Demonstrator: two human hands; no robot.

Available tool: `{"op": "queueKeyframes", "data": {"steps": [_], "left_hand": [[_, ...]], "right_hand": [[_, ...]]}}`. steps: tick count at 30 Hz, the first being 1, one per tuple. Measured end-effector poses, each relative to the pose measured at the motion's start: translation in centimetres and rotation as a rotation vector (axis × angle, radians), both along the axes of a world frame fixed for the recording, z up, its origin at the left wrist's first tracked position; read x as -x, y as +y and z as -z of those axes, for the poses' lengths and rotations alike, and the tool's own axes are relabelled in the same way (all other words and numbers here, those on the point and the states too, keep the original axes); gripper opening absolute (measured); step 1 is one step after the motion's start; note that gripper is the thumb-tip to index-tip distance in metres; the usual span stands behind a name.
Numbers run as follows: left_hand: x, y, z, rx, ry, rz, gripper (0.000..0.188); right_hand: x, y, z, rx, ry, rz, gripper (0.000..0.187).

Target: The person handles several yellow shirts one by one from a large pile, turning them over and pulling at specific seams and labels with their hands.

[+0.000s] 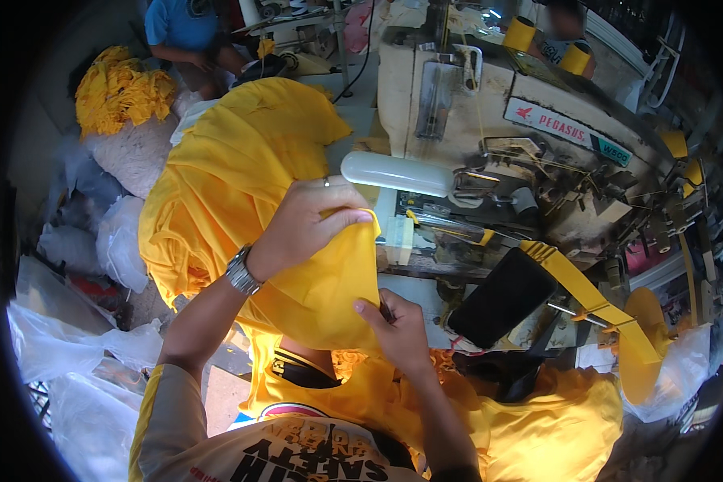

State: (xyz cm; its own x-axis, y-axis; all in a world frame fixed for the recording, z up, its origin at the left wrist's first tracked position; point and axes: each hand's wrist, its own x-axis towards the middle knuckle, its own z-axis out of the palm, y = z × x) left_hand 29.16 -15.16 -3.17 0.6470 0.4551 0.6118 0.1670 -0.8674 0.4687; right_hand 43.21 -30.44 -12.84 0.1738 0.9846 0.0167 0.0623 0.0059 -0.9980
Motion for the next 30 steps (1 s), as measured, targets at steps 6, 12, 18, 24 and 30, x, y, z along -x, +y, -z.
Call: {"op": "queueKeyframes", "data": {"steps": [6, 12, 18, 24, 30], "left_hand": [[-2.1, 1.2, 3.2, -0.207, 0.049, -0.015, 0.014], [-2.6, -5.3, 2.5, -0.298, 0.361, -0.166, 0.051], [-2.9, -4.4, 2.6, -0.286, 0.308, -0.191, 0.056], [-3.0, -2.4, 2.1, -0.174, 0.301, -0.179, 0.049], [0.6, -5.3, 4.3, -0.31, 0.07, -0.258, 0.037]], "right_hand": [[-3.5, -0.9, -2.0, 0.14, 0.392, 0.032, 0.018], [-4.6, -3.1, -2.5, 0.163, 0.347, -0.021, 0.026], [-4.5, -2.9, -2.4, 0.103, 0.362, 0.062, 0.013], [-4.2, -1.7, -2.5, 0.081, 0.388, 0.11, 0.012], [-4.0, -0.6, -2.1, 0.044, 0.341, 0.114, 0.016]]}}
